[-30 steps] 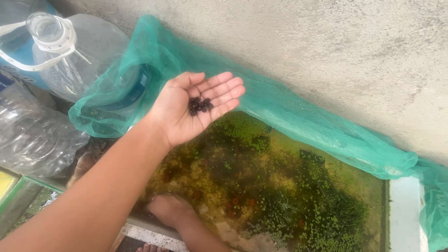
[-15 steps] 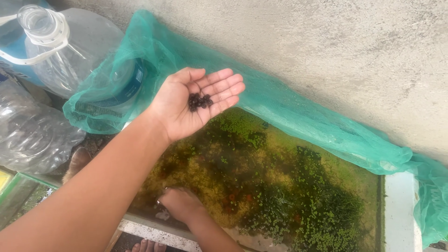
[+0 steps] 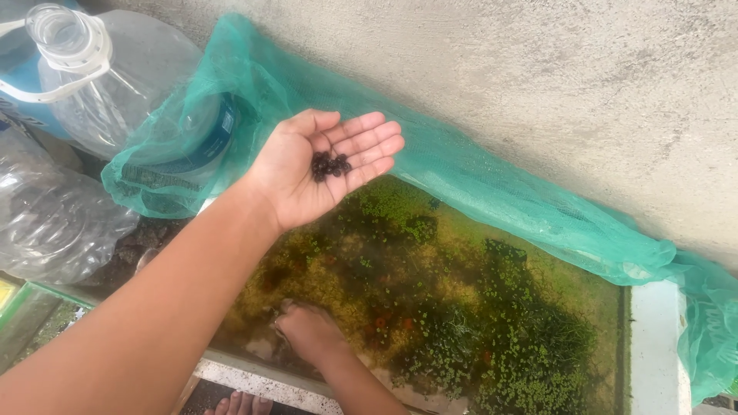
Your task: Manually picking small snails or objects from a styrofoam water container filled with plants.
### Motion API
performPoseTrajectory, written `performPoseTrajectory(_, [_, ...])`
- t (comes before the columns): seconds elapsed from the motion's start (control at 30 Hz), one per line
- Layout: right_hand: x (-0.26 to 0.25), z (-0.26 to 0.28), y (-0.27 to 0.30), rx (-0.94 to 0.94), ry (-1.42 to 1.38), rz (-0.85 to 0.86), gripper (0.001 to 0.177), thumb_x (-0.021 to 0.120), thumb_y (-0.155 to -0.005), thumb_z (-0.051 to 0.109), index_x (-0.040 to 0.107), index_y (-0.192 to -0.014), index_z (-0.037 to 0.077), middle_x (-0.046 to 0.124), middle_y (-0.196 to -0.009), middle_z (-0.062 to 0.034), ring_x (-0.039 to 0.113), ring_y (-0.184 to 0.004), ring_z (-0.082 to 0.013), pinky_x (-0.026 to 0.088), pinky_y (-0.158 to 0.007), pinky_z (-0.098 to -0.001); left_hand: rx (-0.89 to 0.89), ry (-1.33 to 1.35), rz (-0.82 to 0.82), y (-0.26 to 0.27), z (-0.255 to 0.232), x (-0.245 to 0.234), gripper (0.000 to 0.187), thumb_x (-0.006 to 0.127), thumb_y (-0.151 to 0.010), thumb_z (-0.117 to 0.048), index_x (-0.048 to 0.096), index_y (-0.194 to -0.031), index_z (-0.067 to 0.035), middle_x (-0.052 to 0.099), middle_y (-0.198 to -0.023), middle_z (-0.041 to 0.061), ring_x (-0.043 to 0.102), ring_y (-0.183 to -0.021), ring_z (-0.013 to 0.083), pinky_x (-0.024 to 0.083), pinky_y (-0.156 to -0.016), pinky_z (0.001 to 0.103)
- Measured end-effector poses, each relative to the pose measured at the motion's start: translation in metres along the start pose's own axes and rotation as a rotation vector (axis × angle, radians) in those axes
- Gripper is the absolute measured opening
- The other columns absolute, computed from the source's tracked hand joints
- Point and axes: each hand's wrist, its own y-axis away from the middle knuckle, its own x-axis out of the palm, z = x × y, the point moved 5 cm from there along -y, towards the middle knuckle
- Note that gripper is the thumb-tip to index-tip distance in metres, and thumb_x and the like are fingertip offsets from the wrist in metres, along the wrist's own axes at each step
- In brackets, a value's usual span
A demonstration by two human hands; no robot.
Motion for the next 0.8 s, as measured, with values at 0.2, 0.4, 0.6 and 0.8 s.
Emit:
performPoseTrajectory(0.2, [-0.009,-0.004,0.005,0.05,0.019,0.046,0.009,0.066,-0.088,0.006,0.075,-0.091,0.006,0.068,-0.114,-0.0177,0.067,-0.11,-0.0316,0.053,-0.101,-0.0438,-0.002,-0.004,-0.006,0.0,0.0,0.0,0.051,0.029,-0.102,-0.02,0.054,-0.133,0.013,0.063,-0.135,0.029,0.063,-0.126,0.039,0.055,-0.106,0.049])
performPoseTrajectory(0.4, [-0.021,-0.002,0.009,0.056,0.044,0.007,0.016,0.063,-0.088,0.001,0.073,-0.099,0.005,0.067,-0.111,-0.0189,0.066,-0.109,-0.0349,0.053,-0.097,-0.0471,-0.012,0.005,0.017,-0.003,0.002,-0.001,0.052,0.029,-0.102,-0.02,0.053,-0.133,0.013,0.062,-0.136,0.029,0.062,-0.127,0.0395,0.054,-0.107,0.049])
performPoseTrajectory(0.6, [-0.008,-0.007,0.004,0.041,0.016,-0.039,0.017,0.062,-0.085,-0.001,0.074,-0.096,0.003,0.063,-0.124,-0.0201,0.063,-0.114,-0.0373,0.052,-0.098,-0.0481,-0.015,0.004,0.013,-0.002,0.002,0.0,0.051,0.03,-0.102,-0.02,0.053,-0.134,0.013,0.062,-0.136,0.029,0.062,-0.128,0.0393,0.053,-0.108,0.049])
performPoseTrajectory(0.8, [-0.009,-0.007,0.005,0.023,-0.005,-0.111,0.023,0.063,-0.085,0.0,0.074,-0.105,0.005,0.065,-0.122,-0.0185,0.06,-0.12,-0.0353,0.049,-0.104,-0.0459,-0.017,0.008,0.007,-0.002,0.002,0.0,0.051,0.03,-0.102,-0.019,0.054,-0.133,0.013,0.063,-0.136,0.029,0.062,-0.128,0.0392,0.053,-0.108,0.049])
